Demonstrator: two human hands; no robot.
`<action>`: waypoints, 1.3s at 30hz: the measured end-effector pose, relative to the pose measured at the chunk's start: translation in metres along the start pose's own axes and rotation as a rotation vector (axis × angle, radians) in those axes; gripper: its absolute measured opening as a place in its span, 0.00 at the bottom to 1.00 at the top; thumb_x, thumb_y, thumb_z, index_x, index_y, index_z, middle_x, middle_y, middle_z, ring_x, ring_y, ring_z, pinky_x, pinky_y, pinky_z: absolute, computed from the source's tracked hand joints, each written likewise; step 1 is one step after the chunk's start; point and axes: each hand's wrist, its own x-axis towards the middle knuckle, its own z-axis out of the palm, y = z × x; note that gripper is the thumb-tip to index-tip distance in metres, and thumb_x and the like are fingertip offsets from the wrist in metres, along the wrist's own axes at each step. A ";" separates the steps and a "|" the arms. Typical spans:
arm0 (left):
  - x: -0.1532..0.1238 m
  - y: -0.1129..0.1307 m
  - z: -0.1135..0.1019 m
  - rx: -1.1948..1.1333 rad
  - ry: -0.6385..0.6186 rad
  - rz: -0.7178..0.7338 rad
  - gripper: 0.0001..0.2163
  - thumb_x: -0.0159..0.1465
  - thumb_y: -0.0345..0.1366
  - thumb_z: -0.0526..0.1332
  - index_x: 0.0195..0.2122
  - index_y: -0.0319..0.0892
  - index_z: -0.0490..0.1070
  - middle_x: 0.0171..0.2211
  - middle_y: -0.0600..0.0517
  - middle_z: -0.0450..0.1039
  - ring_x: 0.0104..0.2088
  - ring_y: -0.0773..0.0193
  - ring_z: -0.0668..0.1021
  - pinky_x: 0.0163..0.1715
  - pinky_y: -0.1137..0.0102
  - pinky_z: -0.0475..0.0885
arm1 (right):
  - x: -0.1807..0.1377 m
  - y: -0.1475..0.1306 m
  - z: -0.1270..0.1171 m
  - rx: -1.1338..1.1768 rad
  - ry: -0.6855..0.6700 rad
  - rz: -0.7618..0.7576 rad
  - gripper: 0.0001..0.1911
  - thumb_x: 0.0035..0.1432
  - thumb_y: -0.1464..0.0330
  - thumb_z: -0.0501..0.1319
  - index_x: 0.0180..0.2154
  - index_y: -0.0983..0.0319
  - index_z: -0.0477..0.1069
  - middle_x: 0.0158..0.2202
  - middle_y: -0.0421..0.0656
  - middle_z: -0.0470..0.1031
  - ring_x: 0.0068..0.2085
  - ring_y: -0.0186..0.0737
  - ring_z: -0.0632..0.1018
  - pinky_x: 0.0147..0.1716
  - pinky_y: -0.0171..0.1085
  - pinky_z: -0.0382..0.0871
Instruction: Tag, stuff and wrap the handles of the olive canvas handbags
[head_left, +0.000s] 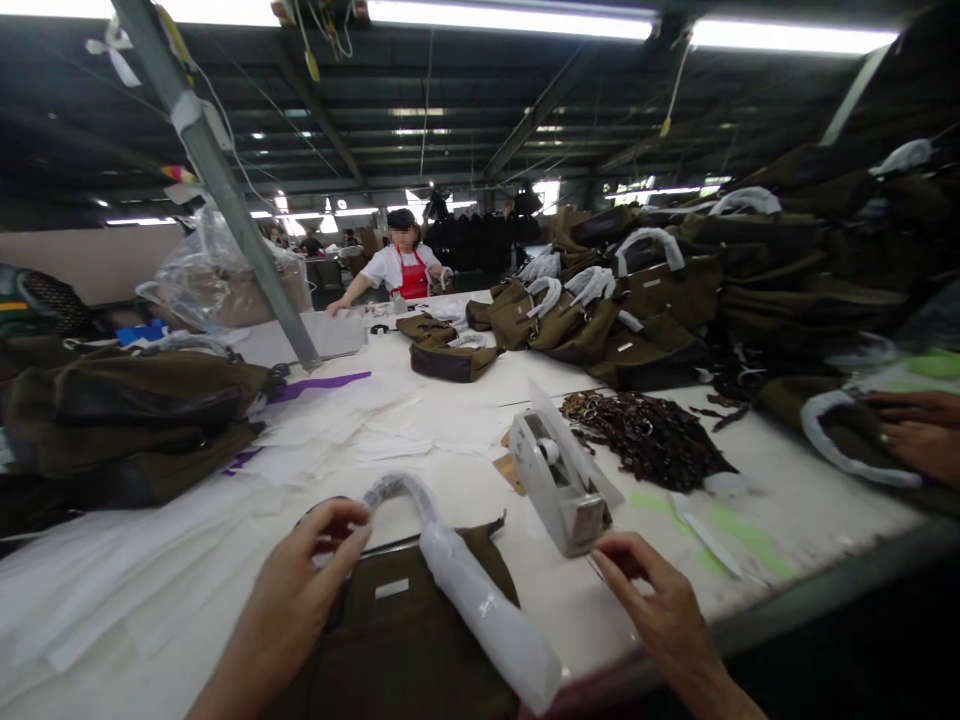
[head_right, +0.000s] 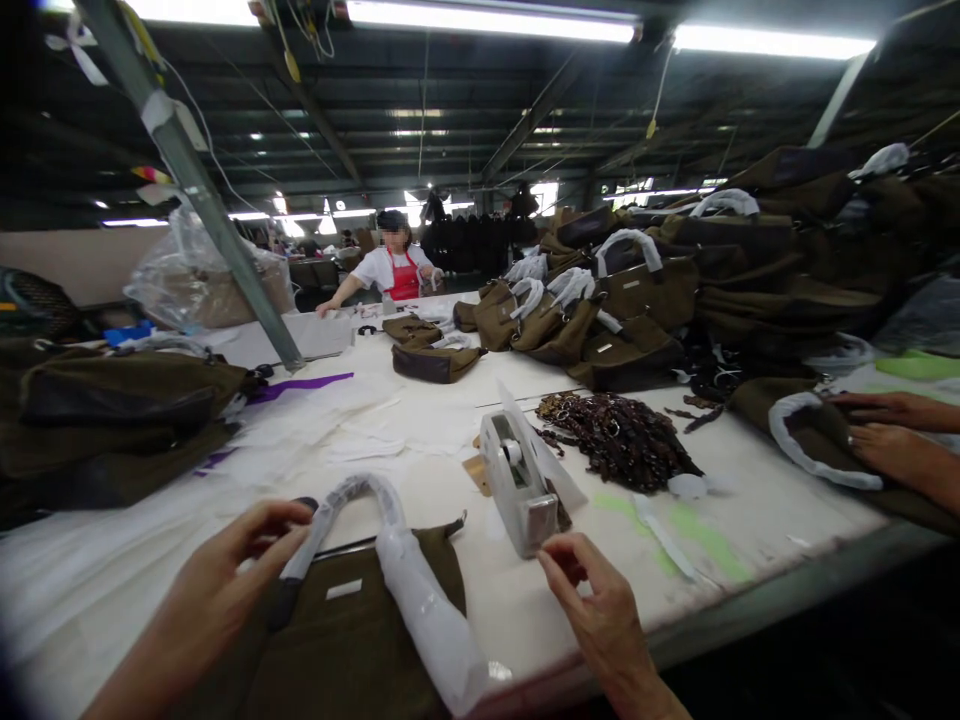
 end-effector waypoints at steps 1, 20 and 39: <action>0.022 0.012 0.021 0.054 -0.137 0.099 0.14 0.58 0.48 0.62 0.37 0.44 0.74 0.34 0.50 0.76 0.35 0.55 0.77 0.39 0.64 0.72 | -0.002 0.005 0.002 -0.004 0.012 0.010 0.11 0.61 0.59 0.60 0.36 0.60 0.71 0.32 0.41 0.74 0.31 0.38 0.75 0.32 0.35 0.71; 0.164 0.004 0.247 0.576 -0.550 0.005 0.12 0.60 0.42 0.67 0.36 0.37 0.71 0.36 0.50 0.73 0.36 0.62 0.75 0.39 0.63 0.72 | 0.025 0.033 0.030 -0.119 0.170 0.054 0.24 0.51 0.63 0.68 0.48 0.58 0.62 0.40 0.45 0.70 0.37 0.43 0.73 0.33 0.39 0.70; 0.124 0.026 0.126 -0.064 -0.597 -0.209 0.14 0.49 0.44 0.66 0.29 0.39 0.71 0.24 0.55 0.69 0.25 0.68 0.68 0.27 0.72 0.62 | 0.028 0.021 0.009 -0.105 0.181 0.045 0.21 0.57 0.60 0.64 0.50 0.59 0.65 0.42 0.45 0.71 0.39 0.44 0.73 0.35 0.40 0.70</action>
